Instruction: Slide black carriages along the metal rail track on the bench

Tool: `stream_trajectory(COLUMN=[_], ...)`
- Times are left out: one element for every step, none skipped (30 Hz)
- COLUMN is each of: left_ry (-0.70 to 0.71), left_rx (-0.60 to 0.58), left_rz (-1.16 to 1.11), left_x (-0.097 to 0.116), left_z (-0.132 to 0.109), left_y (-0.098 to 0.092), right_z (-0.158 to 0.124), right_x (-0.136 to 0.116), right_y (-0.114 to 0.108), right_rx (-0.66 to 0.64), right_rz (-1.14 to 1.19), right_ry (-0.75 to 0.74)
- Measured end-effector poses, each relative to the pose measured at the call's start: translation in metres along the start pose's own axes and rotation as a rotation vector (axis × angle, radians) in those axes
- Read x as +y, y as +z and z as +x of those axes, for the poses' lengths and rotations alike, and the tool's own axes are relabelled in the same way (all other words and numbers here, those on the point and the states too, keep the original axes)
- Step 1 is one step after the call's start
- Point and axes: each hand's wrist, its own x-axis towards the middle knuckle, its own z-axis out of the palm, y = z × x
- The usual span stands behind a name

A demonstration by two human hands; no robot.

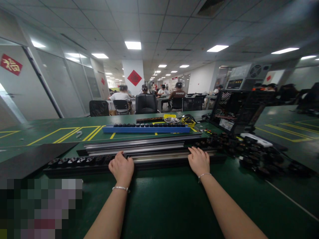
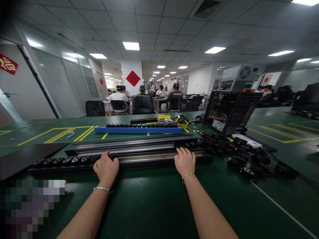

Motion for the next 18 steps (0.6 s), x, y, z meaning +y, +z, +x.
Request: stream_trajectory(left_ry=[-0.003, -0.004, -0.004, -0.004, -0.004, -0.004, -0.005, -0.007, -0.009, -0.009, -0.008, -0.006, -0.005, -0.004, -0.006, -0.007, -0.007, -0.005], left_rx=[-0.004, -0.008, -0.013, -0.017, -0.019, -0.02, -0.02, -0.02, -0.02, -0.019, -0.018, -0.018, -0.017, -0.018, -0.02, -0.024, -0.029, -0.034], left_rz=[-0.006, -0.009, -0.008, -0.005, 0.0, 0.006, 0.011, 0.015, 0.017, 0.019, 0.019, 0.019, 0.017, 0.015, 0.012, 0.008, 0.003, -0.003], left_x=[0.0002, 0.0004, 0.0006, 0.001, 0.0014, 0.0019, 0.0024, 0.003, 0.0036, 0.0042, 0.0046, 0.0049, 0.0051, 0.0052, 0.0051, 0.0051, 0.0051, 0.0053], left_z=[0.0001, 0.0003, 0.0004, 0.0004, 0.0004, 0.0003, 0.0001, -0.0001, -0.0004, -0.0006, -0.0008, -0.001, -0.0011, -0.0011, -0.0011, -0.001, -0.0009, -0.0008], left_y=[-0.0005, -0.0009, -0.0013, -0.0016, -0.0019, -0.0022, -0.0025, -0.0028, -0.003, -0.0031, -0.0032, -0.0031, -0.0031, -0.003, -0.0028, -0.0027, -0.0027, -0.0027], right_z=[0.0001, 0.0001, 0.0002, 0.0003, 0.0003, 0.0003, 0.0002, 0.0001, -0.0001, -0.0003, -0.0005, -0.0007, -0.0008, -0.0009, -0.0009, -0.0008, -0.0007, -0.0005], right_x=[0.0, 0.0001, 0.0001, 0.0001, 0.0001, 0.0001, 0.0, -0.0002, -0.0004, -0.0006, -0.0009, -0.0011, -0.0012, -0.0014, -0.0014, -0.0014, -0.0014, -0.0013], right_y=[0.0002, 0.0003, 0.0004, 0.0004, 0.0004, 0.0002, -0.0001, -0.0004, -0.0009, -0.0013, -0.0018, -0.0022, -0.0025, -0.0027, -0.0028, -0.0028, -0.0027, -0.0027], right_rx=[0.0, 0.0, 0.0, 0.001, 0.002, 0.003, 0.004, 0.005, 0.006, 0.005, 0.004, 0.003, 0.002, 0.001, -0.001, -0.002, -0.004, -0.006], right_rz=[0.001, 0.001, 0.0, -0.002, -0.003, -0.002, 0.002, 0.008, 0.017, 0.026, 0.033, 0.038, 0.041, 0.042, 0.041, 0.039, 0.036, 0.034], right_ry=[0.0, -0.001, -0.001, -0.002, -0.003, -0.004, -0.005, -0.005, -0.004, -0.002, 0.0, 0.003, 0.005, 0.006, 0.006, 0.006, 0.007, 0.008])
